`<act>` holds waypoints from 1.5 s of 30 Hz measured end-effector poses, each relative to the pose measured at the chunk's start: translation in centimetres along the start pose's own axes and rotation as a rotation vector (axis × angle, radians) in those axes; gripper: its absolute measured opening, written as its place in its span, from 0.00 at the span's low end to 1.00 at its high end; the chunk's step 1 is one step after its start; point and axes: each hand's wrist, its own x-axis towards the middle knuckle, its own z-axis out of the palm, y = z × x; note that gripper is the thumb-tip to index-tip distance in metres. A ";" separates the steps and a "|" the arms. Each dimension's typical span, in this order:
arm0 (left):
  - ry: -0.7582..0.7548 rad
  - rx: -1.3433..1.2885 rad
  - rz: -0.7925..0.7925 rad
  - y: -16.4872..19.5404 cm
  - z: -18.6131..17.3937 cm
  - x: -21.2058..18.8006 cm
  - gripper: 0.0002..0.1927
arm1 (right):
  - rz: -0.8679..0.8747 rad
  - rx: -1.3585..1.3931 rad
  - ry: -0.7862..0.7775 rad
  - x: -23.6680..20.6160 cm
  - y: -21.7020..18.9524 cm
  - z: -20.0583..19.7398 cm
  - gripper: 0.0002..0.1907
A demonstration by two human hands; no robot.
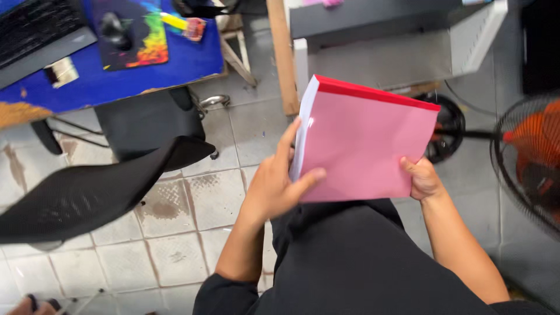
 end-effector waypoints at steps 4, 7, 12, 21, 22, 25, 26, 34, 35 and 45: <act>-0.127 -0.120 -0.303 -7.3 6.0 6.6 0.44 | -0.068 0.035 0.269 -3.9 2.2 -0.9 0.27; -0.168 -0.199 -0.377 -11.3 12.5 10.1 0.33 | -0.085 0.043 0.466 -5.7 3.6 -2.9 0.24; -0.223 -0.078 -0.409 -16.3 22.7 17.2 0.31 | -0.148 0.069 0.568 -2.5 3.1 -9.2 0.24; 0.488 0.488 -0.069 -24.4 35.1 22.8 0.20 | -0.126 0.257 0.487 10.8 4.2 -23.3 0.22; 0.537 0.377 -0.176 -24.3 36.2 21.5 0.22 | -0.122 0.282 0.471 11.9 4.4 -24.1 0.22; 0.523 -0.372 -0.831 -23.4 40.9 19.5 0.28 | -0.128 0.382 0.454 14.2 4.9 -24.8 0.23; 0.413 -0.633 -0.903 -23.0 42.4 19.2 0.27 | -0.126 0.420 0.446 14.8 5.1 -24.6 0.23; 0.292 -0.450 -0.728 -23.7 48.1 20.0 0.20 | -0.109 0.617 0.404 18.1 7.6 -20.1 0.28; 0.279 -0.522 -0.674 -24.1 47.4 20.4 0.19 | -0.107 0.659 0.396 18.1 7.6 -19.9 0.28; 0.126 -0.346 -0.544 -25.2 40.3 25.2 0.16 | 0.030 0.211 0.207 17.4 3.0 -22.1 0.26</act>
